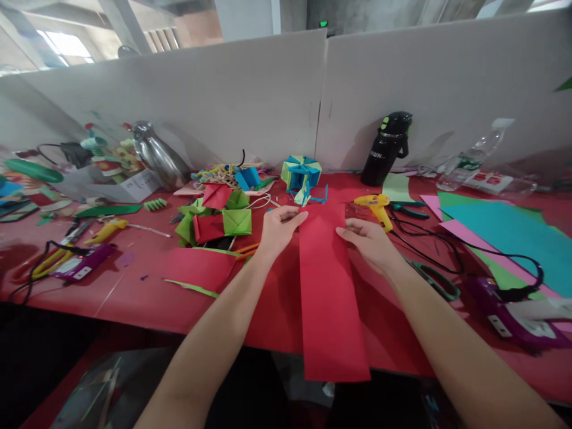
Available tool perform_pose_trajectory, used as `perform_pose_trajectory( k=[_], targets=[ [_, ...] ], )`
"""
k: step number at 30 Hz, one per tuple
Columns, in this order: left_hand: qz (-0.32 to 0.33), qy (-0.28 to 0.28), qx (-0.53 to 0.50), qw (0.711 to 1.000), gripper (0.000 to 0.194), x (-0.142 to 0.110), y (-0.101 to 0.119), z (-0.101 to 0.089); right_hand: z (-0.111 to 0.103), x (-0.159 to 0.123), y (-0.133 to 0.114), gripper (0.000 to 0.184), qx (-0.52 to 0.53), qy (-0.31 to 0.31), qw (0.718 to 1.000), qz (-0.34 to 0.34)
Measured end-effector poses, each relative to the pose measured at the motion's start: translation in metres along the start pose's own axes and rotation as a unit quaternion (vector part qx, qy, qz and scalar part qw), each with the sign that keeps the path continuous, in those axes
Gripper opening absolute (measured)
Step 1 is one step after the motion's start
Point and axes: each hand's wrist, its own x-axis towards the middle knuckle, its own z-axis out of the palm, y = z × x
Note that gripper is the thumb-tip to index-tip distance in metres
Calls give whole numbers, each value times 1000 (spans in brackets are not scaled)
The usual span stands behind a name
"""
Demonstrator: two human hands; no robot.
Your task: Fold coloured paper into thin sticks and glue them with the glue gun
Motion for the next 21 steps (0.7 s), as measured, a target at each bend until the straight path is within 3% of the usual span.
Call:
perform_pose_trajectory(
  k=[4,8,14,18,21],
  targets=[
    [-7,-30,15,999,26,-2,-3,2,-4,4,3,46,-15,45,999,11],
    [-5,-43,29,999,27,-4,-4,6,-7,8,10,47,-49,93,994,-29],
    [-7,-53,25,998,26,-5,-4,6,-7,10,13,37,-19,111,992,-52],
    [-9,-70,41,997,26,-6,-5,7,-8,9,9,42,-46,151,987,-40],
    [-7,-47,37,998,25,-5,-7,7,-7,4,3,44,-33,100,994,-8]
  ],
)
